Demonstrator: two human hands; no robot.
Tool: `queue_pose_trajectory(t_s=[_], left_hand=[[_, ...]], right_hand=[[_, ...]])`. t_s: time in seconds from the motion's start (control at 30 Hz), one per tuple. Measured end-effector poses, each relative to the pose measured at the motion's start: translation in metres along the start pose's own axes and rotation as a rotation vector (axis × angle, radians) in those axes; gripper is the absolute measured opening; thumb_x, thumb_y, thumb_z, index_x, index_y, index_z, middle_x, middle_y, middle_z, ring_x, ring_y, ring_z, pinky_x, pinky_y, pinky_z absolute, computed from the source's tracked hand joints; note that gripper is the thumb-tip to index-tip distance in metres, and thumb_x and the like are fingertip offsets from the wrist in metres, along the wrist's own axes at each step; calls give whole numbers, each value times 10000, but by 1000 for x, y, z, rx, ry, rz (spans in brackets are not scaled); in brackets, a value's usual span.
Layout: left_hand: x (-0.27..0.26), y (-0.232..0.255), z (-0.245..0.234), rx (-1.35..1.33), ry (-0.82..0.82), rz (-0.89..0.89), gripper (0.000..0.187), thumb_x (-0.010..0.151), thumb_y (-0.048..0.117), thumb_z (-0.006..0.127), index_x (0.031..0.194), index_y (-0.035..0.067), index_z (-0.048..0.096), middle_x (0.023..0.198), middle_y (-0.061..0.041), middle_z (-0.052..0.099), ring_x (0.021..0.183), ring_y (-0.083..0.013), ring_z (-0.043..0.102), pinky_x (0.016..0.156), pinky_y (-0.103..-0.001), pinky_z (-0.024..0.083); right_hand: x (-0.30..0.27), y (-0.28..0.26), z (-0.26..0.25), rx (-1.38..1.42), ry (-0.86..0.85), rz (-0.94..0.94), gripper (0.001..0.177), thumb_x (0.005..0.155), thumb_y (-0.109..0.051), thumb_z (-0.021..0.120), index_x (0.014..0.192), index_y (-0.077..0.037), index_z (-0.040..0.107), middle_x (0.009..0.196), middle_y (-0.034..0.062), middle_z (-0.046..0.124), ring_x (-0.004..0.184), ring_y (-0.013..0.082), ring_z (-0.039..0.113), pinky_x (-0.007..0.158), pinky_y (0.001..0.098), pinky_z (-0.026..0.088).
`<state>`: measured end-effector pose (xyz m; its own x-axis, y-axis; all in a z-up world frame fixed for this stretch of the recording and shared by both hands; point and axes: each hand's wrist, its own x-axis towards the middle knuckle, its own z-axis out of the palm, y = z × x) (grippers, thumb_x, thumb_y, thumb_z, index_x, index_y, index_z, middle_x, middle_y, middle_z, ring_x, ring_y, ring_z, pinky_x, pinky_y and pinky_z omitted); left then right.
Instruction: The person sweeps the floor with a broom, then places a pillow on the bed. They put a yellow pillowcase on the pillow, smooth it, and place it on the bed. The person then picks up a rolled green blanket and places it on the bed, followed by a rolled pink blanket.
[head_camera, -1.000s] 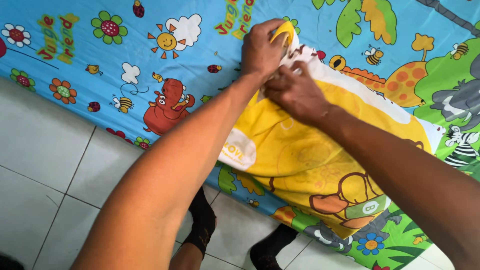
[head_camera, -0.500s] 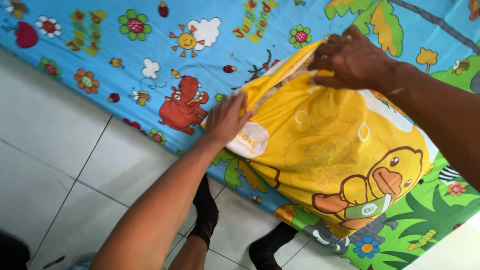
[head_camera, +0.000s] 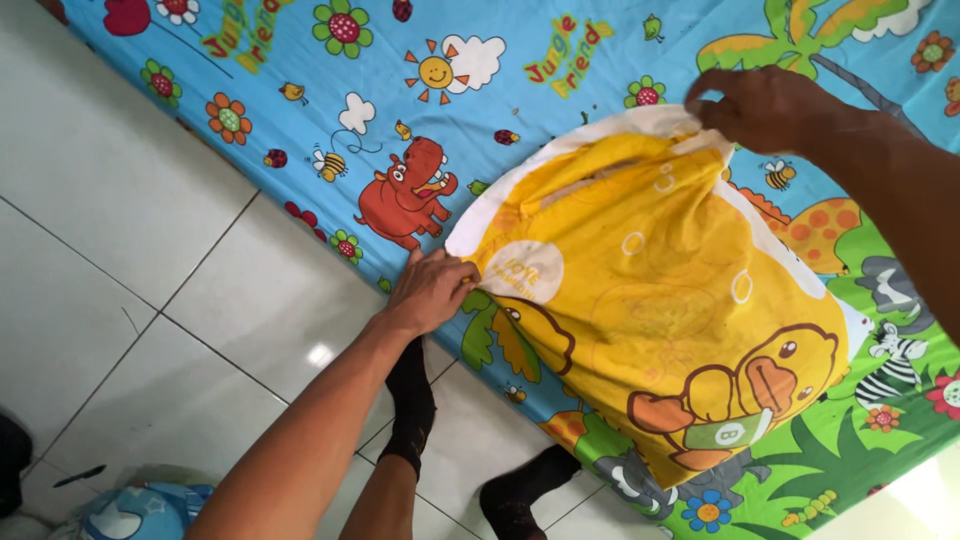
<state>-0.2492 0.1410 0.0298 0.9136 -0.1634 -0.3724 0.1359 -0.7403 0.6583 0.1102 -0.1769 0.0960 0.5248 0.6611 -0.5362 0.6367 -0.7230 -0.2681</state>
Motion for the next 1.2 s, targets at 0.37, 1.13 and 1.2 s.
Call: queue_pose_trajectory(t_s=[0.37, 1.13, 1.2], left_hand=[[29, -33, 73, -1273, 123, -1159, 308, 941, 402, 707, 990, 117, 601, 847, -38, 691, 601, -158, 655, 535, -308, 541], [15, -5, 28, -165, 216, -125, 445, 853, 265, 765, 1213, 72, 588, 1140, -118, 678, 1079, -343, 642, 893, -483, 477], [10, -13, 28, -150, 143, -155, 357, 886, 295, 749, 1151, 85, 634, 1079, -101, 703, 1053, -328, 657, 898, -478, 488]], right_hand=[[54, 31, 74, -52, 170, 388, 670, 934, -699, 675, 1122, -58, 714, 1039, 221, 726, 992, 430, 670, 856, 560, 525], [56, -57, 78, -800, 213, -315, 568, 905, -275, 591, 1473, -303, 582, 1501, -34, 528, 1460, 279, 429, 1163, 634, 160], [63, -40, 74, -805, 64, -219, 500, 918, -336, 564, 1417, -358, 589, 1531, -17, 512, 1388, 283, 461, 1186, 657, 133]])
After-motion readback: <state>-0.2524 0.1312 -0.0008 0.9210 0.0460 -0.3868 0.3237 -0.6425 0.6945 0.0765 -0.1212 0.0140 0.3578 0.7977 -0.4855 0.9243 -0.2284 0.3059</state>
